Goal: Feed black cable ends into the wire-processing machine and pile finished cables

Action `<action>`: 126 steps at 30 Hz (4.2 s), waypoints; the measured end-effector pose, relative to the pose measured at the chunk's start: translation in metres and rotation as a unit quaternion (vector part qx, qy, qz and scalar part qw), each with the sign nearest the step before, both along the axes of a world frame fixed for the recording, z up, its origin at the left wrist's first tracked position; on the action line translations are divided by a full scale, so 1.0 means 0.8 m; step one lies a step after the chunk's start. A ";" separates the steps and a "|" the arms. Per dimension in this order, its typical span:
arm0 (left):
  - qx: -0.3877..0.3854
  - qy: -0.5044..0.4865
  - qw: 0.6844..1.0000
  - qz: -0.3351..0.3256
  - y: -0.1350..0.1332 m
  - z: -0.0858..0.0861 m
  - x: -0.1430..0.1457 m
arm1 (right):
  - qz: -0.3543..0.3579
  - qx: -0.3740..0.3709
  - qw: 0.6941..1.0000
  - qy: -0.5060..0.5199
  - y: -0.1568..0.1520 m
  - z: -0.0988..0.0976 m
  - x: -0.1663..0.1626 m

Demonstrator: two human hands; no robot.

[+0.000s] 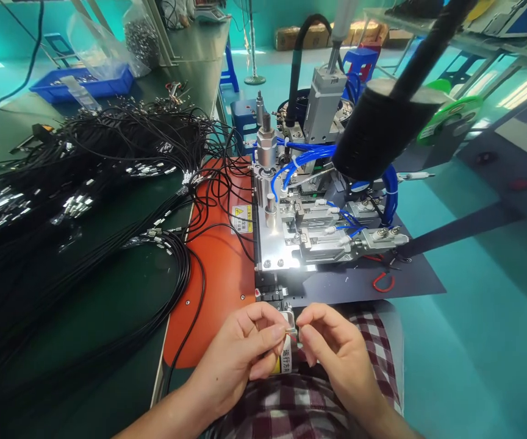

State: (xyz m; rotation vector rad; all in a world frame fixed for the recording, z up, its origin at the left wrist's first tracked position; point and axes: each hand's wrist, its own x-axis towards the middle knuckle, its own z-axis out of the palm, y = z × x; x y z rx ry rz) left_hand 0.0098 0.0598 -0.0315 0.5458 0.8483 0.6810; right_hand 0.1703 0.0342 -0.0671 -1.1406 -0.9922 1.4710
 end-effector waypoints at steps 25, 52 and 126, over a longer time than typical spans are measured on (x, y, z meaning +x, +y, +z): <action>-0.007 0.039 0.999 0.023 -0.002 0.003 0.010 | 0.050 -0.057 0.997 0.011 0.020 0.013 0.010; -0.038 -0.024 0.999 -0.020 -0.002 0.000 0.004 | 0.054 0.049 0.996 -0.052 0.019 0.016 0.004; 0.039 0.157 0.986 0.036 -0.009 -0.004 0.012 | 0.087 -0.074 0.987 -0.110 0.018 0.024 0.002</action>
